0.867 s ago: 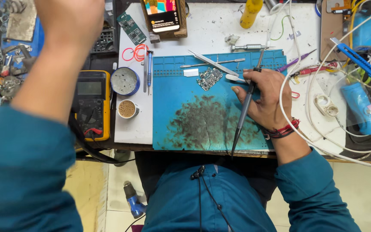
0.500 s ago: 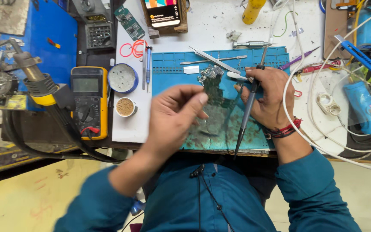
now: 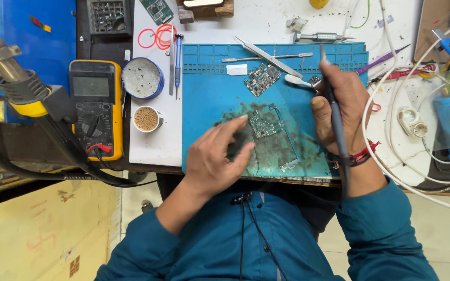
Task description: The person solders components on a small circuit board at an electronics repair workbench. They hold the board with tweezers in one hand and a soldering iron in the other, applying solder to board points, repositioning the board, and working on it continuously across the mat.
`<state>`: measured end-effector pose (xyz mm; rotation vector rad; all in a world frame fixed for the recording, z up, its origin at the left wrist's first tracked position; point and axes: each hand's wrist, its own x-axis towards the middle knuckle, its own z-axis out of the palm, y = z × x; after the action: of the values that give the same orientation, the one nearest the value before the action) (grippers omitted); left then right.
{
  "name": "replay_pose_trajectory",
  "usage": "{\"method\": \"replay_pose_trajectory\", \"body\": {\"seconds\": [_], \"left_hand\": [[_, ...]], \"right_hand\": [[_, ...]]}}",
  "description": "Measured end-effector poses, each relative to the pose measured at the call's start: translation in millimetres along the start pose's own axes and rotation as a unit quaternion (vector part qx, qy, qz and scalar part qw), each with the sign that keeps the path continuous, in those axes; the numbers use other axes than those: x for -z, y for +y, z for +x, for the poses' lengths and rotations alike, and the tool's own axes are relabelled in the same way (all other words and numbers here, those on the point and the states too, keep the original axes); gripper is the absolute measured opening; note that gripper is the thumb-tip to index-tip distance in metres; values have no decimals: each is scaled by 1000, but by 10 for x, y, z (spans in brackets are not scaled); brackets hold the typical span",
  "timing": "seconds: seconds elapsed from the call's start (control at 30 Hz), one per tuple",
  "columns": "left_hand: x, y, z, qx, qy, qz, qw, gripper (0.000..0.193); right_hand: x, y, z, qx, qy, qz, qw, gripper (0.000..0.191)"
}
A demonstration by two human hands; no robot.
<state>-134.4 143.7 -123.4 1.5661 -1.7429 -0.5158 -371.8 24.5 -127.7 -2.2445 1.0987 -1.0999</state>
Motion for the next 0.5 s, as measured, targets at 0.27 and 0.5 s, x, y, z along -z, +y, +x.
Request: {"method": "replay_pose_trajectory", "body": {"seconds": [0.27,0.5], "left_hand": [[-87,7,210,-64,-47,23,997,74],[-73,-33,133,-77,-19,4,997,62]], "right_hand": [[-78,-82,-188,-139,-3,188,972,27],[-250,-500,-582,-279,43,305,909,27]]}}
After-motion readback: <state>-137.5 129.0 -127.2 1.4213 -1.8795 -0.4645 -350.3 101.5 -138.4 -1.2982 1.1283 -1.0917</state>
